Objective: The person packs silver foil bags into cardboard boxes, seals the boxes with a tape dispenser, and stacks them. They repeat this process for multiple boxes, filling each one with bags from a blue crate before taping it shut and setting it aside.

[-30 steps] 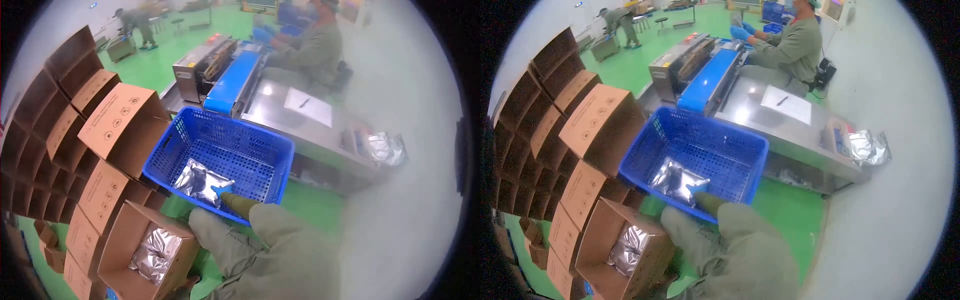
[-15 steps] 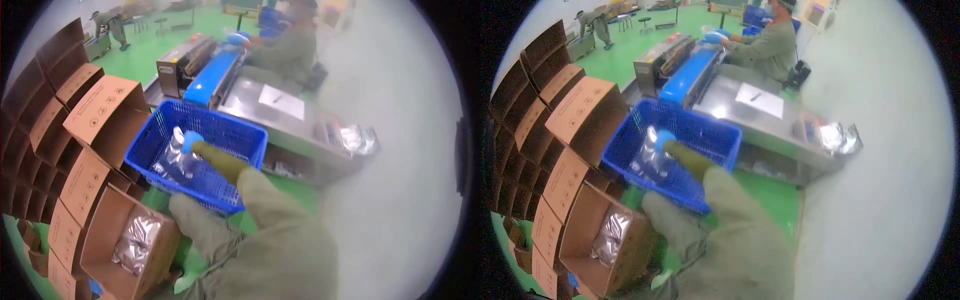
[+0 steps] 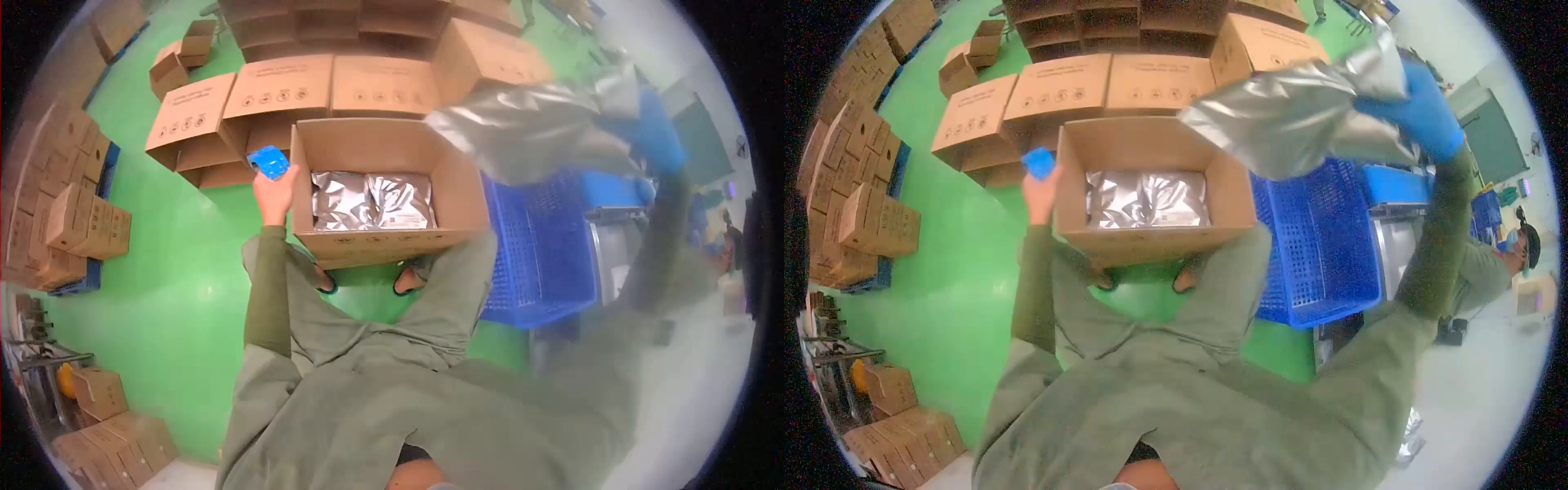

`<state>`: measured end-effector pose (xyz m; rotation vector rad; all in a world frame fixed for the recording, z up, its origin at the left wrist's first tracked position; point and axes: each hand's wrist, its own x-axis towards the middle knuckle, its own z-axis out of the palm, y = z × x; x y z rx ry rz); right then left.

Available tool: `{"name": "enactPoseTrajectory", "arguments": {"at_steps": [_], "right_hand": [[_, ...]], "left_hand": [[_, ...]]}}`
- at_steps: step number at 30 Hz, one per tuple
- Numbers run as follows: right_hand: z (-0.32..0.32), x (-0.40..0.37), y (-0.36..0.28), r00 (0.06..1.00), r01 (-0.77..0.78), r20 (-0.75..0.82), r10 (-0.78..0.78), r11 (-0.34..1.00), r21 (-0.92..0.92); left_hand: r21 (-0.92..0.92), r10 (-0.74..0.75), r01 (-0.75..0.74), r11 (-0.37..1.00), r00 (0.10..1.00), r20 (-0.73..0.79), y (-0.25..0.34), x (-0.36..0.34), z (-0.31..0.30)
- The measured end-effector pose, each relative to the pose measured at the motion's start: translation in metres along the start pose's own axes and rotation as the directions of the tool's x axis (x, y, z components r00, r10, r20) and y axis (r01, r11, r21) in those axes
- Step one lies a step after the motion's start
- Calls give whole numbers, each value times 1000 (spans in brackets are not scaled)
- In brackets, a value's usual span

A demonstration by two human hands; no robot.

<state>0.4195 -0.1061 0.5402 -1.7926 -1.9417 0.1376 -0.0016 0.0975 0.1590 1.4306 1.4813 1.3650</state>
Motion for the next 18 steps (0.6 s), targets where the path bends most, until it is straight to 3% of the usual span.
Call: {"name": "enactPoseTrajectory", "arguments": {"at_steps": [3, 4, 7, 8, 9, 11, 13, 15, 16, 17, 18], "right_hand": [[43, 45, -36, 1000, 24, 16, -23, 998, -54], [74, 54, -47, 976, 206, 67, -209, 978, 44], [206, 72, -85, 914, 105, 406, -3, 968, -229], [279, 58, -73, 906, 311, 379, -189, 905, -291], [294, 38, -91, 715, 413, 681, -157, 881, -230], [375, 43, -49, 598, 301, 756, -266, 949, 96], [388, 57, -51, 640, 234, 655, -401, 914, 330], [380, 81, -58, 830, 168, 528, -183, 983, 76], [394, 80, -51, 794, 218, 581, -180, 976, 5], [426, 69, -41, 689, 307, 698, -196, 951, -35], [465, 55, -24, 598, 371, 782, -176, 926, -76]], "left_hand": [[-65, 38, -37, 997, 999, 14, 1, 0, 0], [-66, 53, -52, 996, 999, 12, 5, 2, -2], [-5, 21, -21, 1000, 1000, 3, 8, -7, -5], [-43, 33, -33, 999, 999, 4, 8, -7, -5], [-83, 48, -48, 995, 999, 3, 9, -5, -5], [-116, 79, -80, 990, 997, -18, 6, 1, -5], [-150, 81, -82, 985, 997, -17, 5, -6, -3], [-94, 106, -109, 990, 994, -40, -6, -6, 6], [14, -26, 26, 1000, 1000, 4, 28, -16, -3], [-119, -149, 156, 981, 987, 67, -1, -5, 3], [-155, -112, 126, 980, 989, 96, 19, -9, 2]]}}
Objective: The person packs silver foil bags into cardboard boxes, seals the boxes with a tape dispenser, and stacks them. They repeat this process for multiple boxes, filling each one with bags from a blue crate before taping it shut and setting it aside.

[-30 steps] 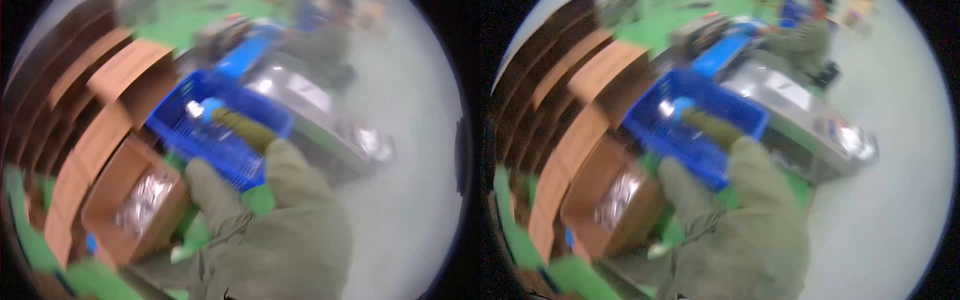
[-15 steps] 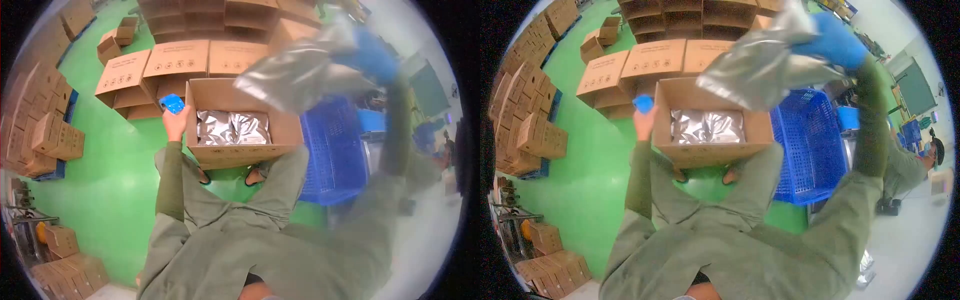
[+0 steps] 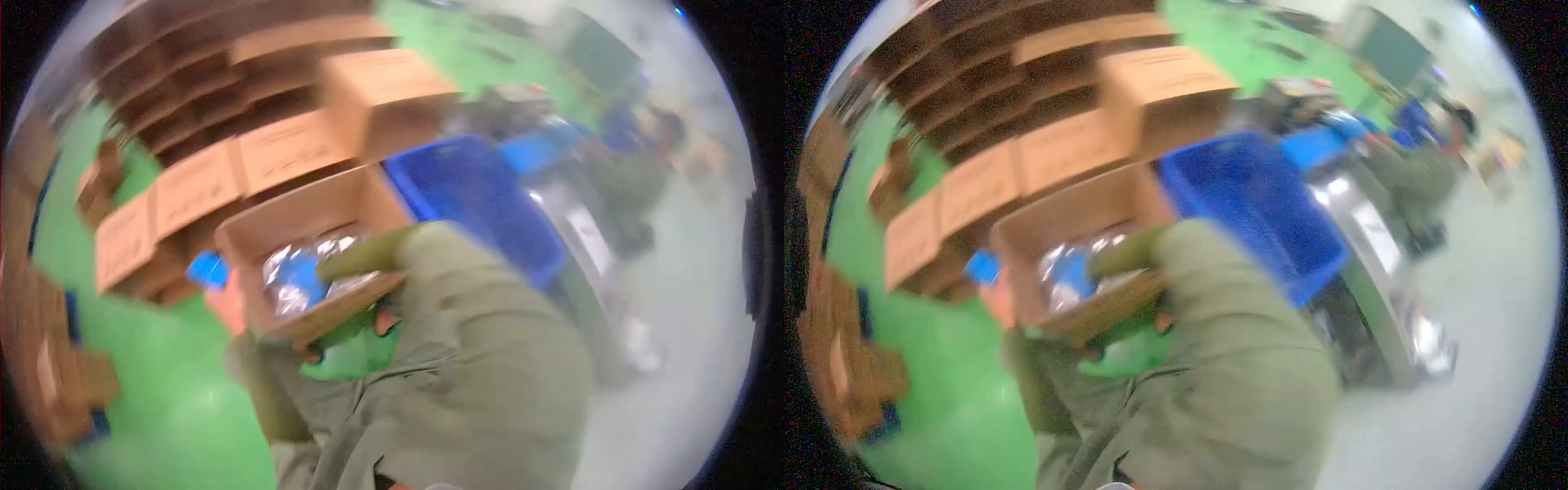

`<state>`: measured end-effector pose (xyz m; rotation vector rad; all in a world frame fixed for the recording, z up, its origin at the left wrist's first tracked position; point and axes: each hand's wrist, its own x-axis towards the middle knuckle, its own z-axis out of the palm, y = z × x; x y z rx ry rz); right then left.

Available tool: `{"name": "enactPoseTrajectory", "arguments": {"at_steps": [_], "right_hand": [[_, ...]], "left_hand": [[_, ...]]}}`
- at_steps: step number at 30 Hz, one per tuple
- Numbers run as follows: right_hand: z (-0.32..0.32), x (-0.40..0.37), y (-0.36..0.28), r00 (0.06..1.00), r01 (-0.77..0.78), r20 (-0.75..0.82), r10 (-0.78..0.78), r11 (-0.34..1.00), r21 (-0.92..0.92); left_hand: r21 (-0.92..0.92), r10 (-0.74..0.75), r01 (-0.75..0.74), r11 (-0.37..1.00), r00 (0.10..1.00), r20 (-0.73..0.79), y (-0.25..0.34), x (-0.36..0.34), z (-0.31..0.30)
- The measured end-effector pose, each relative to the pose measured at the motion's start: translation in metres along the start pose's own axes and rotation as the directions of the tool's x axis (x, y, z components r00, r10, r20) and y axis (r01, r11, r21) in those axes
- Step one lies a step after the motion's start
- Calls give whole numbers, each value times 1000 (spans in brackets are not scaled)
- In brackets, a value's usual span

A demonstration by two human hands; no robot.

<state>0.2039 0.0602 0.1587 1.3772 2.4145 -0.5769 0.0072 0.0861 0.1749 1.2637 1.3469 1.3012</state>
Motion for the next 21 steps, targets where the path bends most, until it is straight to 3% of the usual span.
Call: {"name": "enactPoseTrajectory", "arguments": {"at_steps": [1, 2, 3, 5, 7, 8, 10, 11, 13, 14, 15, 16, 18, 20, 21], "right_hand": [[36, 16, 10, 997, 7, 78, -4, 999, -32], [55, 29, 17, 996, 9, 89, -4, 998, -64], [63, 33, 24, 997, 18, 82, -11, 997, -79], [63, 44, 31, 998, 56, 9, -55, 992, -117], [43, 41, 38, 982, 82, -161, -98, 992, -100], [30, 31, 42, 970, 108, -218, -110, 994, -23], [-38, -43, 27, 995, 67, -100, -23, 881, 469], [-48, -99, 15, 956, 38, -254, 149, 794, 607], [-36, -169, 14, 693, 242, -615, 377, 682, 690], [-19, -192, 23, 494, 257, -741, 456, 737, 625], [-11, -222, 23, 408, 336, -650, 641, 557, 760], [-1, -250, 31, 303, 254, -587, 751, 530, 809], [20, -300, 65, 225, 293, -575, 787, 508, 810], [-21, -351, 52, -89, 268, -744, 662, 736, 622], [-54, -382, 33, -167, 277, -792, 587, 799, 533]], "left_hand": [[84, 118, -118, 989, 993, 7, -20, 12, -2], [-44, 137, -136, 990, 990, 22, -42, 27, 0], [88, 174, -173, 981, 985, -4, -38, 29, -5], [89, 188, -193, 977, 980, 59, -37, 33, -15], [90, 191, -200, 976, 976, 102, -40, 37, -15], [89, 186, -198, 976, 975, 124, -41, 38, -14], [48, 155, -161, 986, 981, 115, -44, 37, -14], [13, 119, -121, 993, 987, 106, -45, 35, -17], [34, 108, -112, 993, 988, 113, -41, 30, -18], [51, 96, -102, 993, 989, 115, -36, 29, -17], [45, 109, -114, 992, 988, 111, -32, 27, -14], [33, 81, -85, 996, 991, 104, -27, 26, -11], [38, 68, -73, 997, 990, 125, -15, 29, 3], [21, 100, -103, 994, 989, 107, -21, 30, 0], [51, 100, -105, 993, 991, 87, -22, 29, -7]]}}
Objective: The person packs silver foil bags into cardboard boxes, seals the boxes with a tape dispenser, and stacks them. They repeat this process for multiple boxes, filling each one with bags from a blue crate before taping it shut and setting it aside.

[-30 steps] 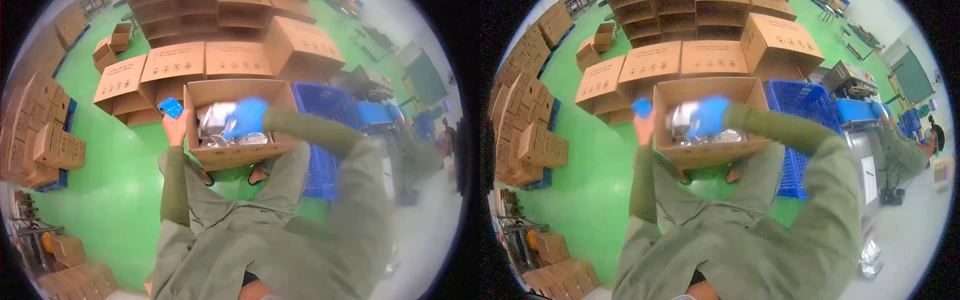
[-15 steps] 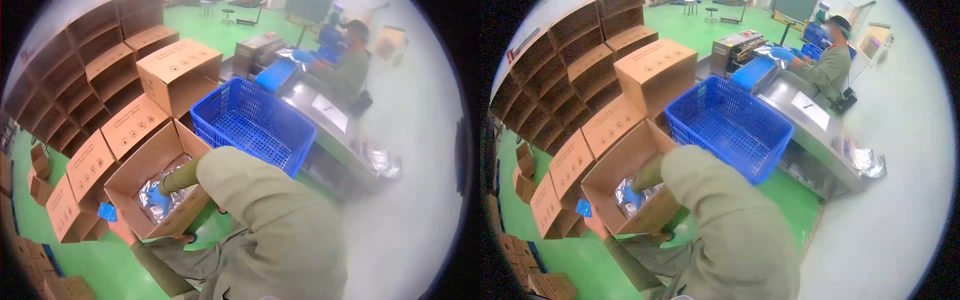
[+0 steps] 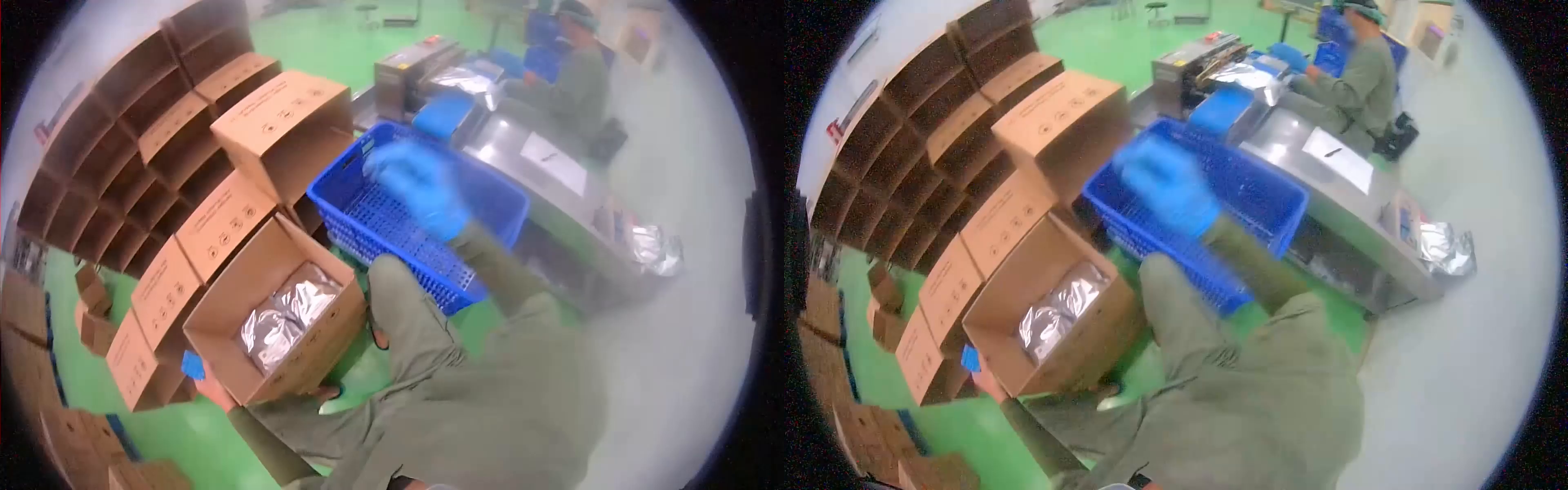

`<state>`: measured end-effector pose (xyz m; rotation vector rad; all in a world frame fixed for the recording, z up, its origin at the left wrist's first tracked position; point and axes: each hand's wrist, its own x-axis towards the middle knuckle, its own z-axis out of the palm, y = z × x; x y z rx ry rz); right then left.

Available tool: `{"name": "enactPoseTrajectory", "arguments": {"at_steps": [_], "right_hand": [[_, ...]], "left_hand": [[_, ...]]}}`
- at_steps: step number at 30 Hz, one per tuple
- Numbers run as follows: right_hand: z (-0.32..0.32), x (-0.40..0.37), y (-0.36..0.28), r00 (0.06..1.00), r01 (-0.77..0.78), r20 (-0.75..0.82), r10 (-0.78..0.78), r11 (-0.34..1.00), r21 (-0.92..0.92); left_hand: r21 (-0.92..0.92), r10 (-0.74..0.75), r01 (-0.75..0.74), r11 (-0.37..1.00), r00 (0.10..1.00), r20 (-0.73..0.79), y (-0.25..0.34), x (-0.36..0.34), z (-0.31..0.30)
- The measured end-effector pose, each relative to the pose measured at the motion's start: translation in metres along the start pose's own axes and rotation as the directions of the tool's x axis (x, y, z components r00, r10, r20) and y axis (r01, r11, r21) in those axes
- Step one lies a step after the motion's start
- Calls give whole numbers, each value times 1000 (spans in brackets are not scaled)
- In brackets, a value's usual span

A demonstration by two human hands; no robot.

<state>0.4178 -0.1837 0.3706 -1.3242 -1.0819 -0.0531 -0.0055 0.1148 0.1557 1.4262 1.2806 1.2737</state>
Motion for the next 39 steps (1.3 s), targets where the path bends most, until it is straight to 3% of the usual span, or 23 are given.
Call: {"name": "enactPoseTrajectory", "arguments": {"at_steps": [1, 2, 4, 7, 9, 12, 15, 16, 18, 20, 21, 22, 24, 25, 26, 27, 30, 32, 33, 35, 39], "right_hand": [[-18, 13, -48, 996, 82, -26, -82, 996, -17], [-35, 22, -91, 951, 297, -30, -306, 940, -167], [-62, 35, -154, 760, 644, 26, -649, 748, -163], [-69, 52, -213, 516, 855, 127, -847, 518, -14], [-59, 64, -217, 500, 858, 201, -842, 514, 19], [-42, 90, -195, 615, 770, 323, -719, 637, -48], [-19, 116, -133, 790, 555, 485, -374, 771, -311], [-13, 119, -102, 814, 488, 531, -234, 772, -407], [0, 109, -43, 796, 426, 604, -19, 726, -539], [8, 77, -20, 728, 449, 684, 47, 721, -527], [11, 62, -28, 701, 464, 712, 39, 733, -497], [12, 51, -34, 684, 478, 729, 12, 748, -461], [11, 41, -67, 674, 511, 731, -100, 778, -365], [9, 40, -86, 676, 532, 716, -176, 789, -308], [6, 40, -111, 684, 548, 679, -266, 802, -238], [-2, 40, -136, 690, 583, 624, -367, 792, -178], [-33, 26, -201, 614, 746, 450, -648, 664, -62], [-52, 20, -233, 550, 818, 344, -761, 574, -37], [-65, 20, -243, 494, 859, 302, -815, 512, -23], [-72, 12, -248, 461, 881, 267, -846, 473, -24], [-89, 19, -241, 457, 885, 237, -857, 465, -25]], "left_hand": [[6, -18, 18, 1000, 999, 32, 1, 0, -3], [2, -37, 37, 999, 998, 52, -1, 2, -3], [158, -28, 24, 987, 999, 23, -16, 6, -14], [107, 12, -12, 994, 1000, 0, -9, -6, -12], [102, -4, 5, 995, 1000, -8, -14, -7, -12], [40, 34, -33, 999, 999, -27, -30, -3, -10], [139, 106, -97, 986, 992, -64, -8, -7, -5], [91, 90, -84, 992, 994, -63, -3, -9, -4], [41, 18, -17, 999, 1000, -14, -21, -2, -11], [77, -14, 8, 997, 997, 79, -34, 5, -18], [-63, 65, -63, 996, 998, 19, -9, -5, -4], [-43, 258, -258, 965, 966, -11, 3, -7, 3], [-106, 274, -270, 957, 961, 25, 14, 6, 21], [-150, 65, -55, 987, 996, 62, 9, 0, 12], [85, 22, -28, 996, 998, 65, -23, 12, -10], [146, -9, -6, 989, 995, 102, -21, 4, -23], [91, 127, -133, 987, 989, 70, -3, 22, -2], [112, -22, 16, 994, 998, 50, -16, 14, -5], [98, -26, 20, 995, 998, 51, -17, 16, 3], [32, 18, -20, 999, 998, 57, -26, 21, -4], [80, 10, -13, 997, 999, 37, -11, 11, -2]]}}
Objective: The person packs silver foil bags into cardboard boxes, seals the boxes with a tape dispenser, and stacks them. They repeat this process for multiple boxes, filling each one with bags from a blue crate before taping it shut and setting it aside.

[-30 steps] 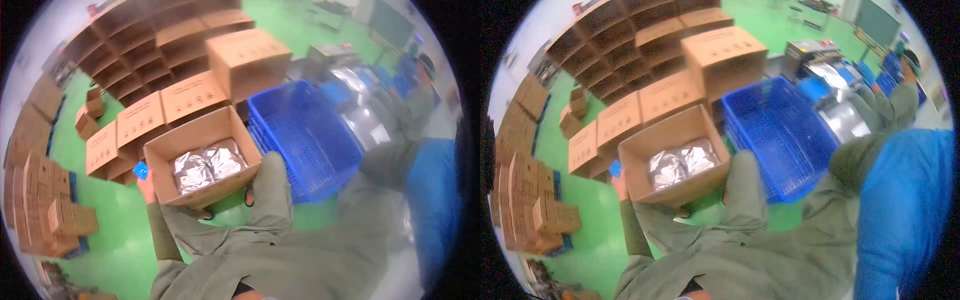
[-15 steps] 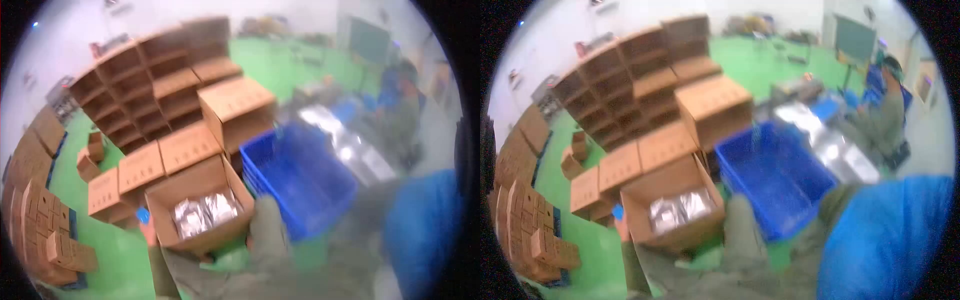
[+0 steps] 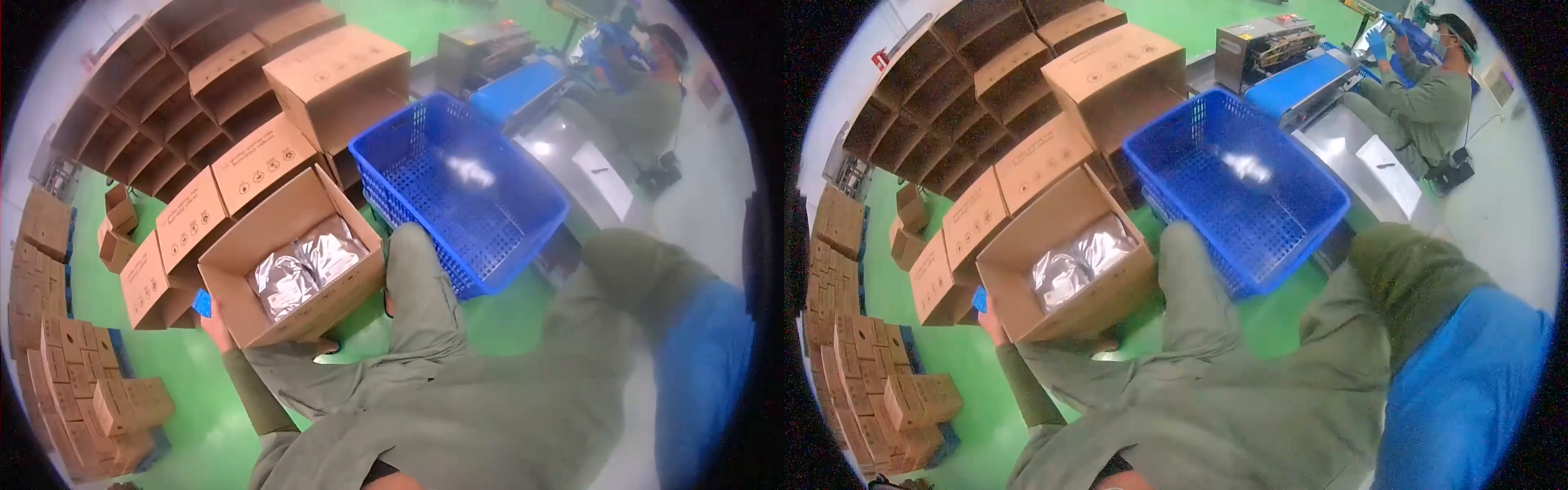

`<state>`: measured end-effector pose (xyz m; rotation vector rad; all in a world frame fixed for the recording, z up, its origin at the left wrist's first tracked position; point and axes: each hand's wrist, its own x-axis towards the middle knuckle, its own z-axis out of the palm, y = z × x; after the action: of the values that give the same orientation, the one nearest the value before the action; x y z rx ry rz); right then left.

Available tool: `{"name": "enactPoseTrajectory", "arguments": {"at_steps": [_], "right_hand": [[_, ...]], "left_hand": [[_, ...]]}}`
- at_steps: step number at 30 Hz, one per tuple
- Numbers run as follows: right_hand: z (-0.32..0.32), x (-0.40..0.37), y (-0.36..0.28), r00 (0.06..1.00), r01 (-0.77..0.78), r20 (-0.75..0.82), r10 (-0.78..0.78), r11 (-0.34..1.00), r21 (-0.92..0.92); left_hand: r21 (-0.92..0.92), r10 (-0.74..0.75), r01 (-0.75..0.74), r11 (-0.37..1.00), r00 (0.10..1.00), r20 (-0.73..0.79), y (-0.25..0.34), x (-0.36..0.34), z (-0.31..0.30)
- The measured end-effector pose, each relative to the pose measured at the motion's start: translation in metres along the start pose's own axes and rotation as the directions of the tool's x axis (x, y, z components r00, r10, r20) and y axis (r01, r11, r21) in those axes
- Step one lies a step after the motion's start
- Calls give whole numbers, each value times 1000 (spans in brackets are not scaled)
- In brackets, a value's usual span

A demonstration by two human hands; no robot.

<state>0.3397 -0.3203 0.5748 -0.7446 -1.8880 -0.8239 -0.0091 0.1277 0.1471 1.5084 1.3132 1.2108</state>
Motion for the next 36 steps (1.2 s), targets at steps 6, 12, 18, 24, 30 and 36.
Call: {"name": "enactPoseTrajectory", "arguments": {"at_steps": [6, 12, 18, 24, 30, 36], "right_hand": [[4, -54, 86, 960, -276, 20, 279, 956, -101], [60, -252, 223, 418, -828, 13, 908, 387, -405], [151, -632, 152, -456, -655, 229, 860, -151, -740], [213, -736, 62, -858, -509, 200, 474, -723, -468], [249, -796, 58, -900, -398, 218, 377, -915, -62], [208, -773, 121, -689, -713, -73, 721, -692, -111]], "left_hand": [[111, -60, 62, 992, 998, -13, 8, -3, 0], [206, -183, 191, 960, 981, -58, 20, -6, -3], [400, 262, -349, 847, 930, 257, 15, -20, -17], [290, -167, 180, 940, 983, -70, 68, -33, 10], [103, -111, 113, 988, 993, -26, 32, -26, 1], [18, -49, 51, 999, 992, -113, 56, -37, 20]]}}
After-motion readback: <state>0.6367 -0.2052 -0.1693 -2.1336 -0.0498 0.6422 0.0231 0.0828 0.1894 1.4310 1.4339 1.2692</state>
